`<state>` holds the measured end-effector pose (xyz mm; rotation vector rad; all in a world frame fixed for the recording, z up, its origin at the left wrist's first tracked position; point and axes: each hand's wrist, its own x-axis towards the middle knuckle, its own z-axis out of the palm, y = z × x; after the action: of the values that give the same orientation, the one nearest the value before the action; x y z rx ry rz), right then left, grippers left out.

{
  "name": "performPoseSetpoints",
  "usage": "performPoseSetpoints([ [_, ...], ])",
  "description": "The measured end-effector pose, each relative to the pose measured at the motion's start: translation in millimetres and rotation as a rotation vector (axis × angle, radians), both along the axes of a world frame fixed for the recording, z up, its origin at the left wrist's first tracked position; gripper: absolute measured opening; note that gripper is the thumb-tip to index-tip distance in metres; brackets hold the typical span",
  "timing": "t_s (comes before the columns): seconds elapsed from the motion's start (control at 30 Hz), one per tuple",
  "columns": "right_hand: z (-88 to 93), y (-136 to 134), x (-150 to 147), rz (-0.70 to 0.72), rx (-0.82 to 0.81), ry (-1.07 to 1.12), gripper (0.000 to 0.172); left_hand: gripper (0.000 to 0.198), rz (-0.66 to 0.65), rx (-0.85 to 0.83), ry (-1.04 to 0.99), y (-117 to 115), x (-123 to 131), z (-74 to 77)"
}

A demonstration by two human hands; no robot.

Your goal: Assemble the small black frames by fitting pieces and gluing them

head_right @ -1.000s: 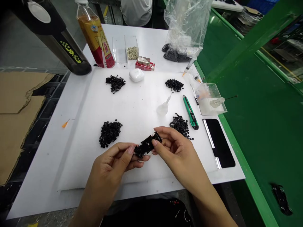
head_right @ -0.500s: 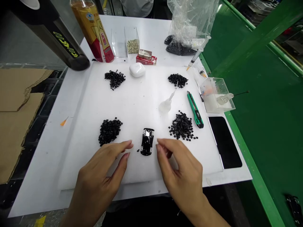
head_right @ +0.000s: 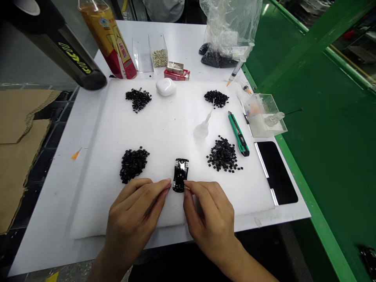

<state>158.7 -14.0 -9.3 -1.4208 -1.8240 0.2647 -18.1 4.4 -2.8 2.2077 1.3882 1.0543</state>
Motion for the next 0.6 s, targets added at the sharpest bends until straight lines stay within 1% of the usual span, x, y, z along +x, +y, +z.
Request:
performPoseSetpoints([
  [0.1, -1.6, -2.3, 1.5, -0.004, 0.022, -0.011, 0.043, 0.039, 0.016, 0.046, 0.023, -1.8, 0.7, -1.9],
  [0.23, -3.9, -5.1, 0.3, -0.134, -0.006, 0.026, 0.034, 0.040, 0.030, 0.096, 0.042, -3.6, 0.8, -3.7],
  [0.3, -4.5, -5.6, -0.8, -0.174, -0.013, 0.035, 0.030, 0.038, 0.036, 0.125, 0.052, -3.9, 0.6, -4.9],
  [0.6, -5.5, -2.9, -2.6, -0.166, 0.017, 0.019, 0.022, 0.036, 0.054, 0.140, 0.046, -5.3, -0.1, -7.0],
])
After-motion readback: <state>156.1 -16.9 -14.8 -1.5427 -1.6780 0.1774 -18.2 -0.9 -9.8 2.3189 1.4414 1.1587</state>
